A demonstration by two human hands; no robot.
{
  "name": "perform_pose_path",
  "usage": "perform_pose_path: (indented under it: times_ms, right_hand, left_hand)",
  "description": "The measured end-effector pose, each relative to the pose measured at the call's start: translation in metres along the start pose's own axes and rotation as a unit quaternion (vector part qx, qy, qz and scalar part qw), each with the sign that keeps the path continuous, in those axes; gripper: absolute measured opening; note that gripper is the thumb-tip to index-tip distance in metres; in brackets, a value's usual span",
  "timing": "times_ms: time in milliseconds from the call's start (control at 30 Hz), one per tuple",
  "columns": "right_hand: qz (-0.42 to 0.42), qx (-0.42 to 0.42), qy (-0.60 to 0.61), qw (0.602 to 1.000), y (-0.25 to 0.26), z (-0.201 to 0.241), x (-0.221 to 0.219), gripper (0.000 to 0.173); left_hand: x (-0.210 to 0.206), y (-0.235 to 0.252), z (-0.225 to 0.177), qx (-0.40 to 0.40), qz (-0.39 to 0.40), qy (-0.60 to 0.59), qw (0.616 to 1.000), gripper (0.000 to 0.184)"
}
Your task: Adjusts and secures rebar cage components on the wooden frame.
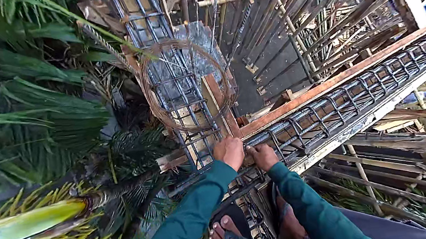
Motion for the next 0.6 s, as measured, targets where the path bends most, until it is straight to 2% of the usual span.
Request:
perform_pose_path:
  times_ms: [67, 100, 333, 600]
  right_hand:
    - [-0.005, 0.004, -0.006, 1.000, -0.001, 0.000, 0.000, 0.052]
    - [-0.007, 0.004, -0.009, 1.000, -0.002, 0.001, -0.001, 0.052]
    - [0.015, 0.031, -0.021, 0.999, 0.001, -0.001, 0.002, 0.048]
    - [0.126, 0.092, -0.108, 0.982, 0.010, -0.001, 0.015, 0.041]
  left_hand:
    - [-0.004, 0.001, -0.004, 0.032, 0.080, -0.049, 0.995, 0.038]
    - [-0.008, 0.005, -0.005, 0.039, 0.094, -0.072, 0.992, 0.039]
    - [-0.039, 0.018, 0.002, -0.002, -0.032, -0.204, 0.978, 0.038]
    - [-0.047, 0.022, 0.014, -0.069, -0.029, -0.239, 0.968, 0.039]
Point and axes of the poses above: each hand's wrist, its own y-axis towards the middle knuckle, its own x-axis out of the back of the hand, z = x × y, the point moved 4 cm from there along y, towards the middle knuckle, and after that the axes turned 11 degrees about z, right-handed, at the moved point
